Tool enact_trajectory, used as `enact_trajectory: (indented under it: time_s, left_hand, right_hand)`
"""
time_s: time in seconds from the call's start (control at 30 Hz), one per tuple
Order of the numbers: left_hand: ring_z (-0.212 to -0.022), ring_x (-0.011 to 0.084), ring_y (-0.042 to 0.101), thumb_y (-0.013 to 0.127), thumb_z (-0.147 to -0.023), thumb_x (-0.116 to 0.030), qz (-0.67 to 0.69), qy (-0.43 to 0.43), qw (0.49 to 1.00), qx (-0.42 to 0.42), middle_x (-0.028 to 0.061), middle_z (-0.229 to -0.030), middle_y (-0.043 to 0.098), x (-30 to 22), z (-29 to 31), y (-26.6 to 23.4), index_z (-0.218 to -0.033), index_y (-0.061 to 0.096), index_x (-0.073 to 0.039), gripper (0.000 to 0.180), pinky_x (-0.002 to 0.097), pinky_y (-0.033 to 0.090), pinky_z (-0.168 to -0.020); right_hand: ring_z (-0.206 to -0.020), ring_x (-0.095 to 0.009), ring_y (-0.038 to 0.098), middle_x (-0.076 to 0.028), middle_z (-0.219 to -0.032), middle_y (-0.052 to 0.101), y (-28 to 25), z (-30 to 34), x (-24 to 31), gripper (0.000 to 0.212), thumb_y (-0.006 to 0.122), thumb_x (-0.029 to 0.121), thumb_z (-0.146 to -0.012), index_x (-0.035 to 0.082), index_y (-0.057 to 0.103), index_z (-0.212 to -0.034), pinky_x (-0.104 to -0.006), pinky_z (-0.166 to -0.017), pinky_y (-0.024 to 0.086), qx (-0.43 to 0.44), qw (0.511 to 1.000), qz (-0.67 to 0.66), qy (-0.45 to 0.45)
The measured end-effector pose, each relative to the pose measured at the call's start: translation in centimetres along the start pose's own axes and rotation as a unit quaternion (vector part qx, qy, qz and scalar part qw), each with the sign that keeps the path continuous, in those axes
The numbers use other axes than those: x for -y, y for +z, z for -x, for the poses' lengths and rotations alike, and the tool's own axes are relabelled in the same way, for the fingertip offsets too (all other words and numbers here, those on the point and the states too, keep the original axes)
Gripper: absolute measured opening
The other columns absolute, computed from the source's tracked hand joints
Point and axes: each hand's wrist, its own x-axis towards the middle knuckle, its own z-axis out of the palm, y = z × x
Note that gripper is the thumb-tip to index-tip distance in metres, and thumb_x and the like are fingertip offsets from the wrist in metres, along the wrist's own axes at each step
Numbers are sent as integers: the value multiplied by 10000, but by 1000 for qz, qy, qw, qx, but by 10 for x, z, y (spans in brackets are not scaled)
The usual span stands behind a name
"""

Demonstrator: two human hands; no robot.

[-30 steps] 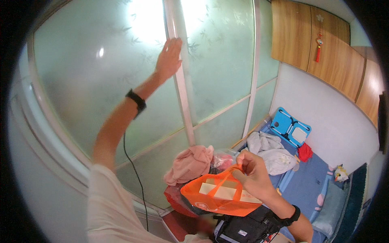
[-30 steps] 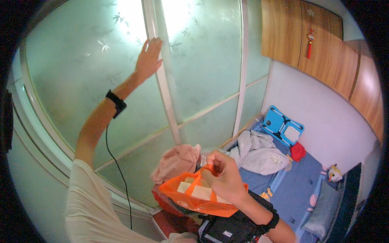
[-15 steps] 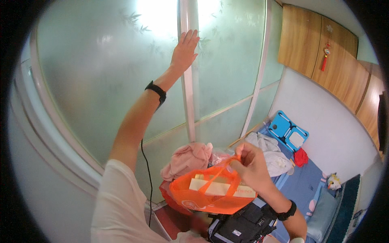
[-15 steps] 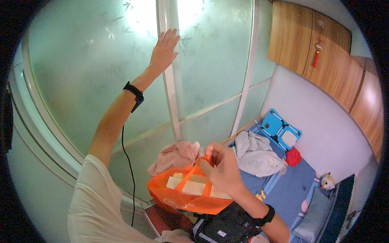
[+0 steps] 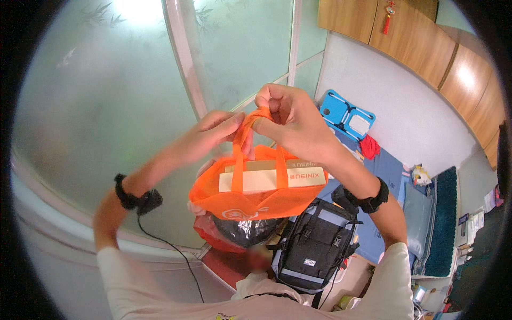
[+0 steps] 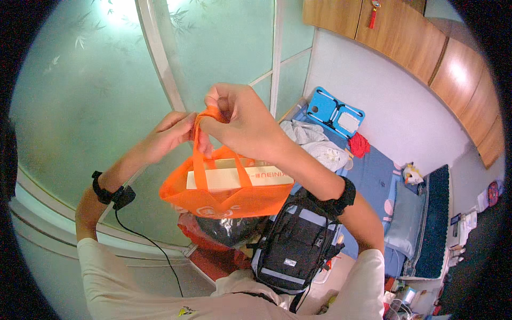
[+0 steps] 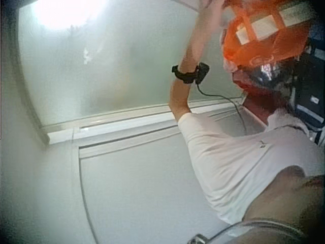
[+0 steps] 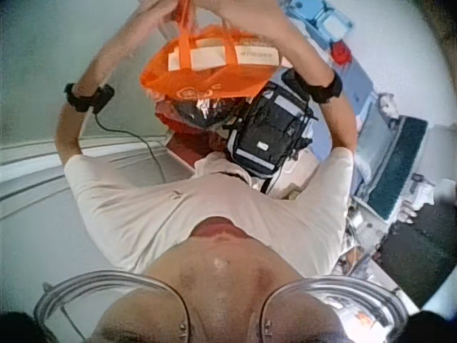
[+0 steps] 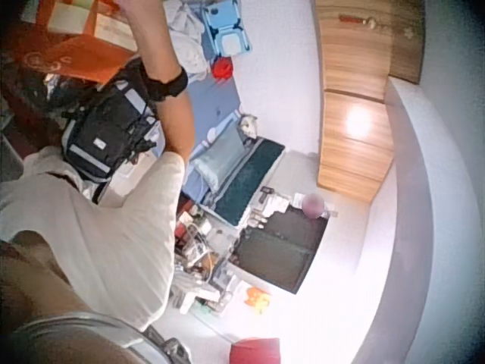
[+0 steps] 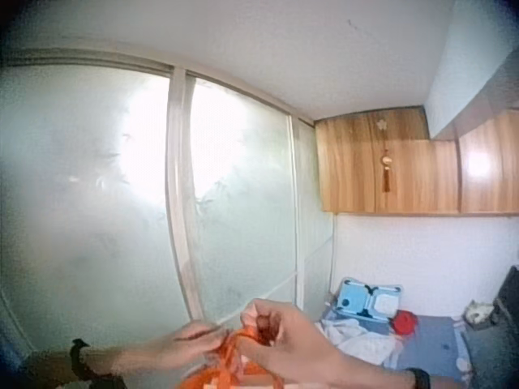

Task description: The person hangs a bag on the door and puts bags and a towel into a large clear plastic bag.

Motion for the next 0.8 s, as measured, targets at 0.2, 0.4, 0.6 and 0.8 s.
enact_trajectory:
  time_s: [0.2, 0.4, 0.6, 0.8]
  left_hand:
    - [-812, 63, 532, 462, -1083, -311, -53, 47, 992, -101, -12, -854, 561, -1, -4, 5, -960, 598, -38, 329, 231, 456, -802]
    - [-761, 59, 512, 483, -1076, -322, -44, -10, 993, -105, -27, -792, 538, -10, -7, -10, -938, 601, -35, 339, 235, 462, -768]
    - [-752, 78, 593, 468, -1081, -306, -51, 5, 997, -64, 8, -780, 613, -48, 10, 12, -927, 605, -21, 352, 250, 493, -768]
    - [-843, 85, 629, 526, -1060, -249, 4, -6, 991, -135, 22, -904, 651, -41, 26, 19, -1017, 612, -8, 259, 263, 508, -811]
  right_hand:
    - [-721, -19, 446, 59, -779, 466, -9, -1, 0, 208, 641, -40, -837, 50, 456, -807, -217, -611, 393, 30, 998, 47, 30]
    - [-724, -23, 467, 50, -759, 502, -11, -8, 5, 193, 656, -44, -808, 40, 483, -816, -225, -614, 401, 24, 995, 78, 56]
    - [-691, -50, 487, 31, -701, 498, -6, -13, -4, 191, 655, -48, -774, 29, 513, -875, -243, -610, 403, 36, 993, 111, 3]
    - [-668, -78, 505, -10, -680, 512, 7, -28, 10, 255, 572, -85, -735, 22, 504, -957, -265, -604, 403, 34, 992, 119, -7]
